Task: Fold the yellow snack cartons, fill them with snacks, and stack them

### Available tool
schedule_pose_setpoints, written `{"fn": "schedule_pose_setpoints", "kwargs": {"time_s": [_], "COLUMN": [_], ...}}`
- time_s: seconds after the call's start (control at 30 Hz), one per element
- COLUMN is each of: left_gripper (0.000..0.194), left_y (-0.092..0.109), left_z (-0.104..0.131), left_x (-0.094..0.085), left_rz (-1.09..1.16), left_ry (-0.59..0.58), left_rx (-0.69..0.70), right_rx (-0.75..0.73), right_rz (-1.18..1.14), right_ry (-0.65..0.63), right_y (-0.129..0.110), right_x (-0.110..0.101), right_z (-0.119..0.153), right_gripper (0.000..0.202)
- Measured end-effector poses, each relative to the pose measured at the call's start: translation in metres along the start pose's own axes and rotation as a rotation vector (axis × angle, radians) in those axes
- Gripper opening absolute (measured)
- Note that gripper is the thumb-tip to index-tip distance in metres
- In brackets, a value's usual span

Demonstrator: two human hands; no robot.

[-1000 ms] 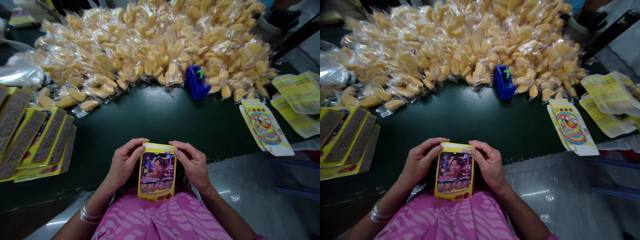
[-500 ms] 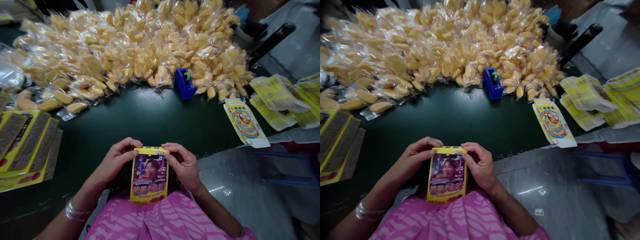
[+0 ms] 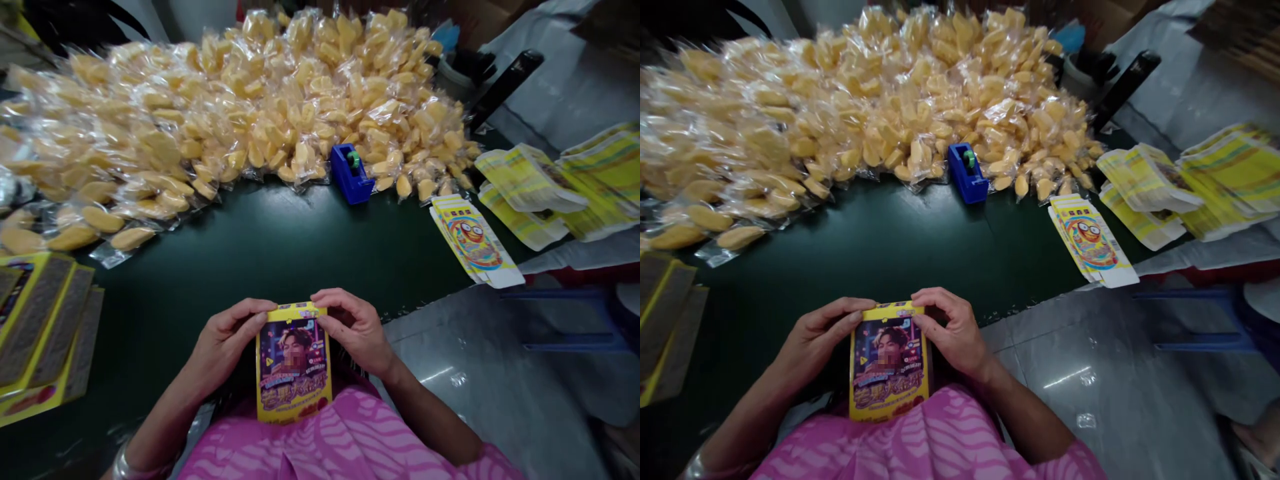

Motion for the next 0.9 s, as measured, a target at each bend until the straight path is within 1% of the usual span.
{"fn": "schedule_pose_setpoints", "kwargs": {"time_s": [0.17, 0.27, 0.37, 0.4, 0.47, 0.5, 0.53, 0.57, 0.6, 0.63, 0.67, 0.7, 0.73, 0.77, 0.83, 0.9], "left_gripper": [0.030, 0.029, 0.031, 0.032, 0.033, 0.034, 0.034, 0.035, 0.035, 0.036, 0.036, 0.037, 0.038, 0.040, 0.043, 0.045], "left_y": [-0.007, -0.006, -0.005, -0.006, -0.009, -0.012, -0.015, -0.018, -0.020, -0.022, -0.022, -0.021, -0.019, -0.017, -0.012, -0.011], "left_z": [0.002, 0.002, 0.000, -0.002, -0.007, -0.011, -0.015, -0.019, -0.023, -0.025, -0.027, -0.027, -0.028, -0.028, -0.029, -0.031], "left_x": [0.001, 0.002, 0.001, 0.001, -0.001, -0.001, -0.001, 0.000, 0.000, 0.001, 0.001, 0.002, 0.003, 0.004, 0.006, 0.008], "left_rz": [0.113, 0.132, 0.123, 0.109, 0.083, 0.086, 0.098, 0.117, 0.140, 0.163, 0.182, 0.196, 0.206, 0.210, 0.212, 0.222], "left_ry": [-0.016, -0.028, -0.001, 0.010, 0.022, 0.009, -0.012, -0.030, -0.042, -0.045, -0.042, -0.032, -0.025, -0.022, -0.017, -0.008], "left_rx": [-0.111, -0.108, -0.100, -0.100, -0.103, -0.111, -0.125, -0.138, -0.152, -0.166, -0.180, -0.187, -0.195, -0.203, -0.215, -0.233], "right_rx": [0.068, 0.081, 0.070, 0.074, 0.091, 0.096, 0.095, 0.087, 0.067, 0.046, 0.043, 0.061, 0.099, 0.150, 0.260, 0.354], "right_rz": [-0.067, -0.083, -0.088, -0.097, -0.087, -0.065, -0.036, -0.002, 0.006, 0.014, 0.022, 0.030, 0.037, 0.042, 0.046, 0.039], "right_ry": [-0.070, -0.095, -0.064, -0.085, -0.190, -0.196, -0.140, -0.023, 0.221, 0.395, 0.487, 0.543, 0.562, 0.551, 0.495, 0.439], "right_y": [0.004, 0.004, 0.002, 0.002, 0.000, -0.001, -0.004, -0.008, -0.013, -0.018, -0.021, -0.020, -0.018, -0.013, -0.002, 0.006], "right_x": [-0.004, -0.002, -0.003, -0.004, -0.008, -0.018, -0.035, -0.058, -0.091, -0.118, -0.138, -0.152, -0.161, -0.165, -0.165, -0.161], "right_z": [-0.013, -0.016, -0.016, -0.019, -0.032, -0.045, -0.061, -0.080, -0.098, -0.116, -0.134, -0.152, -0.170, -0.186, -0.211, -0.226], "right_gripper": [0.011, 0.011, 0.010, 0.011, 0.013, 0.016, 0.020, 0.025, 0.031, 0.035, 0.037, 0.037, 0.037, 0.035, 0.034, 0.032]}}
Point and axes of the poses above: each hand's wrist, its own z-axis away from the middle knuckle, its own x-axis out of the palm, y = z × x, the point moved 7 cm from there along -z, towards the middle knuckle, and after that the axes turned 3 degrees about x, right-handed, at the moved point
